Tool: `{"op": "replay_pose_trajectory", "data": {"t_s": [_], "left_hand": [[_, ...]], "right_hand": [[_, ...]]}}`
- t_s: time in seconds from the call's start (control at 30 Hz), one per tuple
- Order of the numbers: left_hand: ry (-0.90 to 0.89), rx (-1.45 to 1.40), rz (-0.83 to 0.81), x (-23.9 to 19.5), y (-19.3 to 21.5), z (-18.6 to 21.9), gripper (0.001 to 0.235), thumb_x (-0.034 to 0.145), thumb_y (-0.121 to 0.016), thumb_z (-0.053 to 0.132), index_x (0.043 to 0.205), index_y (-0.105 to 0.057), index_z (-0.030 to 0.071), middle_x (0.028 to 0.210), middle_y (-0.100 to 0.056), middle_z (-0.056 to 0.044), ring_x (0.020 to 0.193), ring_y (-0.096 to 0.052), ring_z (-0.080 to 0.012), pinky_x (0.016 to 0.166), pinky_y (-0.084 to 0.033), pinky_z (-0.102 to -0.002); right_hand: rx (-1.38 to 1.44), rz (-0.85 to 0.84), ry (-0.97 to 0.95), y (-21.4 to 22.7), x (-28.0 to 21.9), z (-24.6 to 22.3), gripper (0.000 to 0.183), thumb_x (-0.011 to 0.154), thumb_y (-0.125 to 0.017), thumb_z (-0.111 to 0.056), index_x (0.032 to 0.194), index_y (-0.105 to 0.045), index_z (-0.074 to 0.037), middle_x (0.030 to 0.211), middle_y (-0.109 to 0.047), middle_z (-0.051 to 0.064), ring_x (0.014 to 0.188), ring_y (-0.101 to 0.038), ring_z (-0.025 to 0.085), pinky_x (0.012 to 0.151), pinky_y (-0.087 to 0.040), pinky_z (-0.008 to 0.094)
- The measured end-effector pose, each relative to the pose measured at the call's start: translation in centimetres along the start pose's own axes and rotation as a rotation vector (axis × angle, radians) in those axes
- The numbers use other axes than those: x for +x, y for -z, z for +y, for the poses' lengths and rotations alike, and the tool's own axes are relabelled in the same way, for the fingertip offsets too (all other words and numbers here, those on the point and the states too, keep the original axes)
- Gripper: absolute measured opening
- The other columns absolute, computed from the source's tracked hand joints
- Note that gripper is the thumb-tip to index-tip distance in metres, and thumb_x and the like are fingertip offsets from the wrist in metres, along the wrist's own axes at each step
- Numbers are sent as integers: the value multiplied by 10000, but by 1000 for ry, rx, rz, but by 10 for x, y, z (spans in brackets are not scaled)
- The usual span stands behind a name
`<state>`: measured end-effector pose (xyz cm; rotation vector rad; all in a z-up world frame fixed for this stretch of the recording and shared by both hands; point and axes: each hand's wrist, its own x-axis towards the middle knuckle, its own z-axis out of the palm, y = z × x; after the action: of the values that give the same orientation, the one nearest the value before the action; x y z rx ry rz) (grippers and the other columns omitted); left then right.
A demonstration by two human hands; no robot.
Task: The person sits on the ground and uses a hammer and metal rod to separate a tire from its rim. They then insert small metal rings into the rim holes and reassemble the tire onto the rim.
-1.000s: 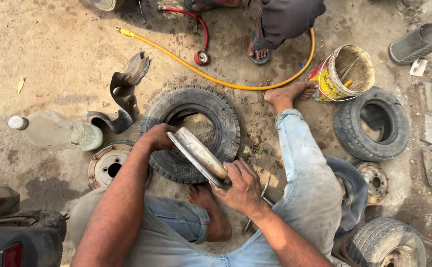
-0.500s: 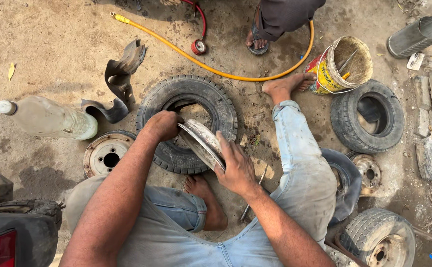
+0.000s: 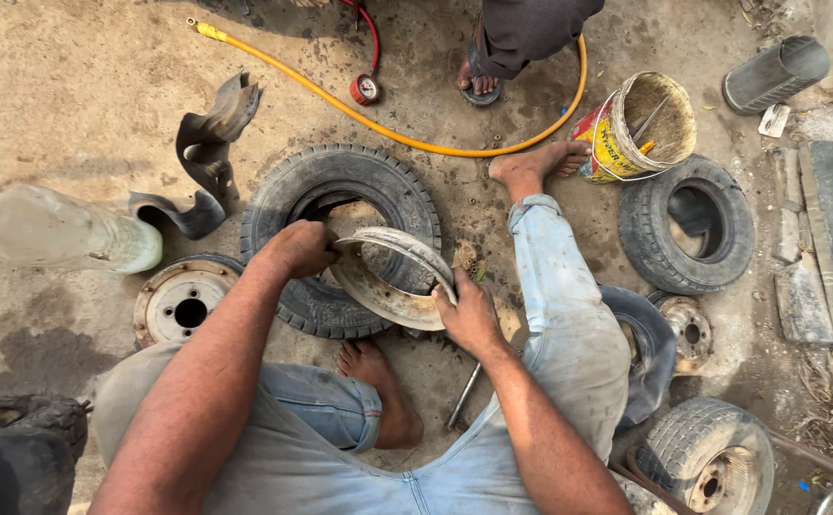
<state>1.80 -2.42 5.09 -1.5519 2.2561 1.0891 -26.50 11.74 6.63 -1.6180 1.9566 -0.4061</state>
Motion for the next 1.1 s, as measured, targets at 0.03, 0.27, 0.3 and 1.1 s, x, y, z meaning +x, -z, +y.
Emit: {"op": "replay_pose_trajectory", "data": {"t_s": [0.03,0.27,0.3,1.1], "left_hand": [[-14,58,4,-1,3,-3,267,897,-751,308,1115,-807,162,1029,-782,-133,1007,-745,-305,917,-585,-442],[47,119,-44,10,3,-30,294,833,-784,290,1084,-796,138,1105,-758,-157,1074,-715,-325,937,-573,-456],[31,151,-25,15,-4,-33,299,832,-781,286,1074,-793,112,1121,-747,-176,1081,-708,-343,935,-571,-467],[205,235,313,-7,14,-80,164,835,-812,134,995,-805,99,868,-757,-161,760,-743,-291,697,-594,-465]], "right_hand": [[-1,9,37,3,-3,-3,389,906,-708,-201,1189,-602,43,934,-736,265,918,-729,422,847,-565,507],[65,-41,64,-16,-2,-6,489,843,-770,-243,1194,-610,57,967,-719,284,950,-701,469,831,-550,520],[63,-91,16,-27,-3,-4,552,811,-780,-242,1230,-595,65,963,-709,291,939,-696,474,828,-544,524],[416,-51,99,-105,-1,-20,225,955,-700,-139,1065,-746,52,911,-788,188,811,-786,255,738,-600,382]]}}
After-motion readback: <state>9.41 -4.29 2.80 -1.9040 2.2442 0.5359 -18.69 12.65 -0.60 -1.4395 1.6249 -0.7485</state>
